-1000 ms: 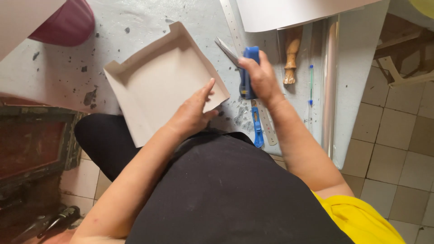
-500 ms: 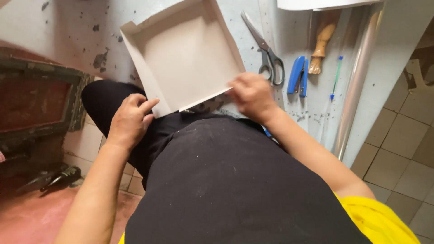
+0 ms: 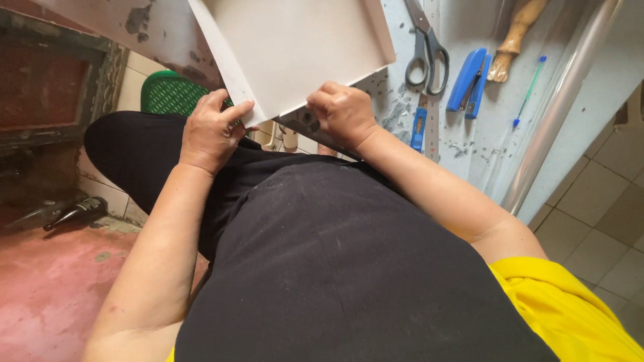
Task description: Assembling a cardboard box by trimming edges with scissors, folding the sides, and stapling the corners.
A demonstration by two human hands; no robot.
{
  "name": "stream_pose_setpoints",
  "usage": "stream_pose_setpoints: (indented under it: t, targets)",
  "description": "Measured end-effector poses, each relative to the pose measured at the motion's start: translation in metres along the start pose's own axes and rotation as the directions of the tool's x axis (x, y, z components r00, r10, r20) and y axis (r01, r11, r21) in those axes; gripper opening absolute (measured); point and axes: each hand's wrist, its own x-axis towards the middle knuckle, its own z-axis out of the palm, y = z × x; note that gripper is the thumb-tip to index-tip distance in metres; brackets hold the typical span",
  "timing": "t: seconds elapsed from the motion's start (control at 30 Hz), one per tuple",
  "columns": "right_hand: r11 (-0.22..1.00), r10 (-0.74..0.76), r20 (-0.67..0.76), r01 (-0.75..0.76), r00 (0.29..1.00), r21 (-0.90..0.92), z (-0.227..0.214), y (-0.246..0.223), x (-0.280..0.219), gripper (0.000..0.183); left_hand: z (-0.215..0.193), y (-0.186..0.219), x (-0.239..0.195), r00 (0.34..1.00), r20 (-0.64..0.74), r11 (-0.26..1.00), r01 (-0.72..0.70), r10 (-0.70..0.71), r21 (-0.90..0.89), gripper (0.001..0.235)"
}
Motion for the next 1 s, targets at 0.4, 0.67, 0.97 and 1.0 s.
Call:
stream_pose_setpoints:
  t: [0.4, 0.67, 0.97, 1.0]
  targets:
    - [0.994, 0.056, -0.018, -0.054, 0.998, 0.097, -0.009, -0.004, -0.007, 0.01, -0.013, 0.054, 0.02, 0.999, -0.01, 0.98, 0.029, -0.032, -0.195, 0.052]
    - [0.967, 0.211, -0.129, -0.187, 0.969, 0.174, -0.057, 0.004, -0.02, 0.007, -0.005, 0.065, 0.028, 0.637, 0.249, 0.361, 0.669, -0.73, -0.65, 0.067]
    - [0.746, 0.609, -0.19, -0.637, 0.771, -0.194, -0.097, 0.094, -0.048, 0.012, -0.022, 0.074, 0.068, 0.381, 0.618, -0.025, 0.838, -0.688, -0.545, 0.052]
    - [0.758, 0.579, -0.203, -0.613, 0.79, -0.221, -0.098, 0.102, -0.046, 0.01, -0.023, 0.071, 0.07, 0.431, 0.609, 0.039, 0.836, -0.666, -0.548, 0.054]
